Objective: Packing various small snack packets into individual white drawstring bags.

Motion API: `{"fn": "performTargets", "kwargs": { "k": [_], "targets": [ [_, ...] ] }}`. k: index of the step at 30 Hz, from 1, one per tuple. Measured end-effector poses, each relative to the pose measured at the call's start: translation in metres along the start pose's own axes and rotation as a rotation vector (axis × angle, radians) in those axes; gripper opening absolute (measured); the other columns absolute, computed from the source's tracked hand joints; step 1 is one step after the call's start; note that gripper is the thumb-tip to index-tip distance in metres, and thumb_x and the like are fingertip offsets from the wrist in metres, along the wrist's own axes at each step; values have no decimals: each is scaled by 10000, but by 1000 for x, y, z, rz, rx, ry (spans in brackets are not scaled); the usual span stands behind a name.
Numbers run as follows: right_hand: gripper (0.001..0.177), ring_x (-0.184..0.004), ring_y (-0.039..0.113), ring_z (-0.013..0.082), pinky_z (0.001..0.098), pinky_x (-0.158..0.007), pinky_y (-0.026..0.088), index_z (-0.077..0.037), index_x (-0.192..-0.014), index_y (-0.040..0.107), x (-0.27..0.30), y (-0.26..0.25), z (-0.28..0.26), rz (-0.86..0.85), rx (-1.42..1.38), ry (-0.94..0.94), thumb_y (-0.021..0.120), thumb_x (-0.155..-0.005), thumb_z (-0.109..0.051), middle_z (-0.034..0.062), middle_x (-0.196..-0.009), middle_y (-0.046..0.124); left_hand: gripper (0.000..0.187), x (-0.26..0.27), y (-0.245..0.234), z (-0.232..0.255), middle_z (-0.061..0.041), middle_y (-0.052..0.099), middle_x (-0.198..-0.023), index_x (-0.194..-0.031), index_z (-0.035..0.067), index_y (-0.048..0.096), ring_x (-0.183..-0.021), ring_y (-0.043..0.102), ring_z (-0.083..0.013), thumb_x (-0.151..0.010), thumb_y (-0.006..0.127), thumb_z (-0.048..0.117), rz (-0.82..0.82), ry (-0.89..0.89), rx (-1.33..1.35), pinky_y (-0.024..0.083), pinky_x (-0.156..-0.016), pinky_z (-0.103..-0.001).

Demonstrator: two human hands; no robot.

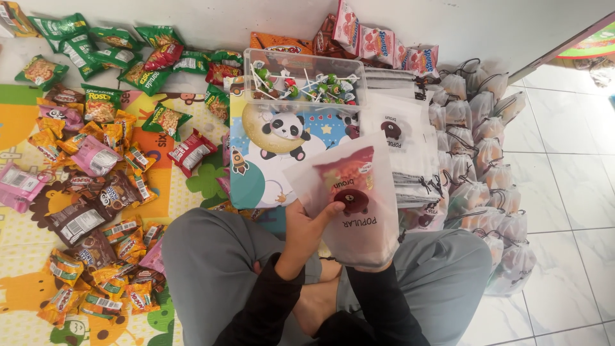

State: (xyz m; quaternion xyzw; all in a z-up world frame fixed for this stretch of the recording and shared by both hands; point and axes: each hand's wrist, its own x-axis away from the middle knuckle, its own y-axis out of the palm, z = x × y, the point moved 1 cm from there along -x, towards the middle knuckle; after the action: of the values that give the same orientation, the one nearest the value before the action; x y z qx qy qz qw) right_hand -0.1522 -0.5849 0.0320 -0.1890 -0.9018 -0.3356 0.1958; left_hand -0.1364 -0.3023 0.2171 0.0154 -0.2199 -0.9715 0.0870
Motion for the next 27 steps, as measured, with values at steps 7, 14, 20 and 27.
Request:
{"fn": "performTargets", "kwargs": {
  "k": [7,14,20,27],
  "targets": [
    [380,-1166,491,243,419,-1032,448,-36,-1308,503,3,2,-3,-6,-14,26,571,-946,-131,92,-1242,492,182,-5,-9,-9,-47,766,-775,-897,33,812,-764,616,-78,-933,817,211,12,46,-8,564,-759,-293],
    [408,-1226,469,252,417,-1068,421,-47,-1340,492,7,6,-5,-10,-30,53,549,-952,-159,95,-1302,481,161,-4,-10,-5,-85,787,-779,-904,10,824,-756,614,-83,-899,845,169,14,47,-32,564,-731,-294],
    [433,-1276,450,260,416,-1098,398,-56,-1368,483,9,7,-6,-15,-41,75,530,-957,-183,97,-1354,471,217,2,3,6,-131,822,-900,-1015,-5,827,-868,655,-105,-851,880,127,-61,55,54,590,-811,-329],
    [463,-1335,427,269,415,-1134,372,-67,-1401,471,8,7,-3,-22,-55,101,507,-962,-211,99,-1414,460,214,-1,1,3,-125,818,-877,-1052,-12,820,-840,648,-103,-883,855,116,-91,43,19,604,-726,-303]
  ]
}}
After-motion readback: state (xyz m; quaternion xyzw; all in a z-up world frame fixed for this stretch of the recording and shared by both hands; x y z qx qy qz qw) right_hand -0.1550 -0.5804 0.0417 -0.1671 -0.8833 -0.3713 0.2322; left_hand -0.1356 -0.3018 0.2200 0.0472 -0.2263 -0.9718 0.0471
